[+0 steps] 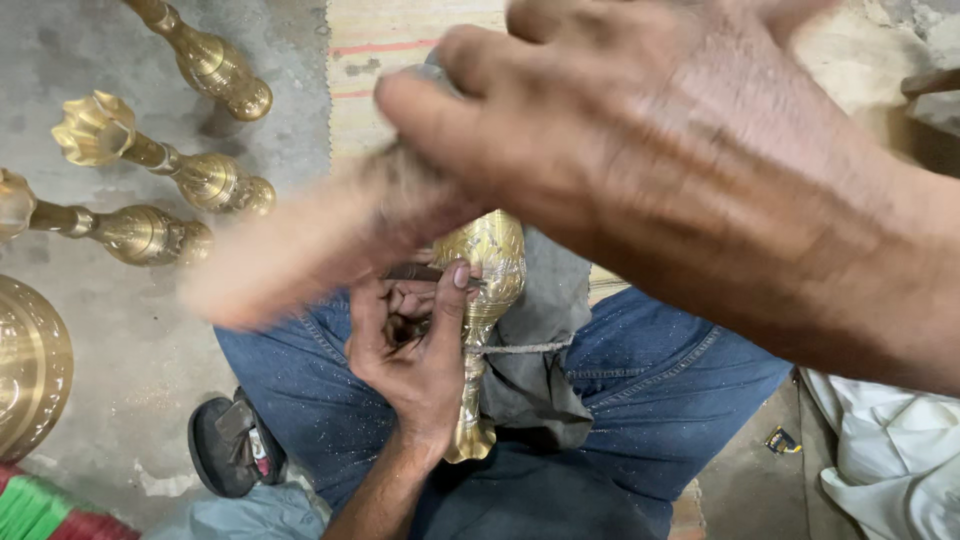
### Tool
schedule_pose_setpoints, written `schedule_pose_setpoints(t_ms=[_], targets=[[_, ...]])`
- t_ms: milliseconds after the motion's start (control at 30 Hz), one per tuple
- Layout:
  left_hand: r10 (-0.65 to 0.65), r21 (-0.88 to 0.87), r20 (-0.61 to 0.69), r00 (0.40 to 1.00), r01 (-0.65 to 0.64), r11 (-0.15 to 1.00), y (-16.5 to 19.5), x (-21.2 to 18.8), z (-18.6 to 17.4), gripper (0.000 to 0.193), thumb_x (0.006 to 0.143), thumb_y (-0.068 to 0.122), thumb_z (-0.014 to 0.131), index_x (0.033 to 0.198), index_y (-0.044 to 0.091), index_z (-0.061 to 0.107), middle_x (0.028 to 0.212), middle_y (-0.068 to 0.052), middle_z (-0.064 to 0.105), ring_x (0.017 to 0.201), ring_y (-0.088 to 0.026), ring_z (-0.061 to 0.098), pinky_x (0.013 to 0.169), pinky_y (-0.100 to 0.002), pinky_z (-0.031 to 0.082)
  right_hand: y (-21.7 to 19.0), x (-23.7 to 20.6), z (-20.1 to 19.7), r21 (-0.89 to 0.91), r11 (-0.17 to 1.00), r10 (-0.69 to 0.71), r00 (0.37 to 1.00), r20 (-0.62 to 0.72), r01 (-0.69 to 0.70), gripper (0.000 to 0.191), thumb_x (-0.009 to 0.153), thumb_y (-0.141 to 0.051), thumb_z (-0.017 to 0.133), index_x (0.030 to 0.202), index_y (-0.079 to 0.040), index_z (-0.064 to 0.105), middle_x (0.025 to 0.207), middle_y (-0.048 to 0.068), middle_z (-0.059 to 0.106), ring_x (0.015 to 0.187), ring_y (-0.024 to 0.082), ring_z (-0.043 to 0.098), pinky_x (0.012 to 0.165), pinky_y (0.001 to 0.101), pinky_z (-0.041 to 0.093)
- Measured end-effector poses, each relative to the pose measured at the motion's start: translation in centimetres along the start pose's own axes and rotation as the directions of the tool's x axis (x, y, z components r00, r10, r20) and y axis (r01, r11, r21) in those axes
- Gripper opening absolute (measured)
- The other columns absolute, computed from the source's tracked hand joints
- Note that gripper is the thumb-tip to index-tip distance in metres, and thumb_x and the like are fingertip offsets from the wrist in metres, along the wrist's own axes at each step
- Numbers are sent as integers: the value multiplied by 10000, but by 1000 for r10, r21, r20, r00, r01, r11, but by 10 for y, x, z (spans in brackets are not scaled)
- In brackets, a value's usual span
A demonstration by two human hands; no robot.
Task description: The person sits on the floor with a brass vase held against a cloth cushion on their lap and engraves decorative patterns into its surface, striking a chisel with a wooden mallet and rotating the vase to work on different areas.
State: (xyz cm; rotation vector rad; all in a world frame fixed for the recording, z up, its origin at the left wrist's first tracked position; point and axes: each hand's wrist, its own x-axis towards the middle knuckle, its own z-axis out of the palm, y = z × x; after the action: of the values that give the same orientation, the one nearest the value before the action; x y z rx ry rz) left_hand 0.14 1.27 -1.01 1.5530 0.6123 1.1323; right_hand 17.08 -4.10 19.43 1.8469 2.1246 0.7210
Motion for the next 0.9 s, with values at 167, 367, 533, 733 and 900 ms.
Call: schedule_pose_setpoints(t_ms=[167, 367, 533, 733, 900], targets=[[28, 40, 19, 999, -28, 999, 1, 0, -1, 285, 1010, 7, 786, 955, -2, 507, 882, -117, 772, 757, -82, 723, 739, -227, 590, -1, -8, 1, -154, 988, 10, 1000, 12, -8, 247, 937, -309, 666, 1129, -160, 631, 883, -5, 670, 957, 178, 682, 797, 360, 543], [97, 224, 27, 995, -101, 969, 3, -2, -2, 207, 944, 18, 819, 1029, -38, 639, 831, -79, 763, 708, -61, 698, 637, -207, 551, 1, -16, 4, 21, 999, 29, 998, -63, -28, 298, 865, -266, 708, 1122, -125, 657, 875, 21, 669, 972, 229, 687, 754, 398, 537], [134, 323, 21, 991, -134, 937, 5, 0, -5, 214, 891, 30, 861, 996, -38, 687, 814, -89, 747, 672, -73, 640, 608, -227, 494, 1, -23, 3, -160, 987, 22, 1000, 21, -19, 210, 949, -310, 674, 1069, -142, 633, 861, -6, 660, 949, 182, 685, 752, 368, 539], [206, 290, 87, 975, -223, 931, 9, 4, -7, 234, 917, 42, 823, 1078, -53, 682, 981, -135, 741, 869, -152, 709, 756, -261, 573, 2, -31, 1, -98, 993, 58, 998, -31, -61, 207, 930, -341, 684, 1017, -160, 633, 890, -17, 683, 919, 167, 681, 718, 350, 511], [130, 399, 114, 985, -165, 902, 13, 9, -11, 229, 863, 37, 868, 1013, -52, 720, 859, -113, 756, 724, -162, 672, 670, -290, 511, 1, -43, 9, -148, 987, 58, 998, -20, -60, 236, 959, -418, 632, 967, -182, 619, 893, -35, 693, 906, 152, 683, 727, 337, 515]])
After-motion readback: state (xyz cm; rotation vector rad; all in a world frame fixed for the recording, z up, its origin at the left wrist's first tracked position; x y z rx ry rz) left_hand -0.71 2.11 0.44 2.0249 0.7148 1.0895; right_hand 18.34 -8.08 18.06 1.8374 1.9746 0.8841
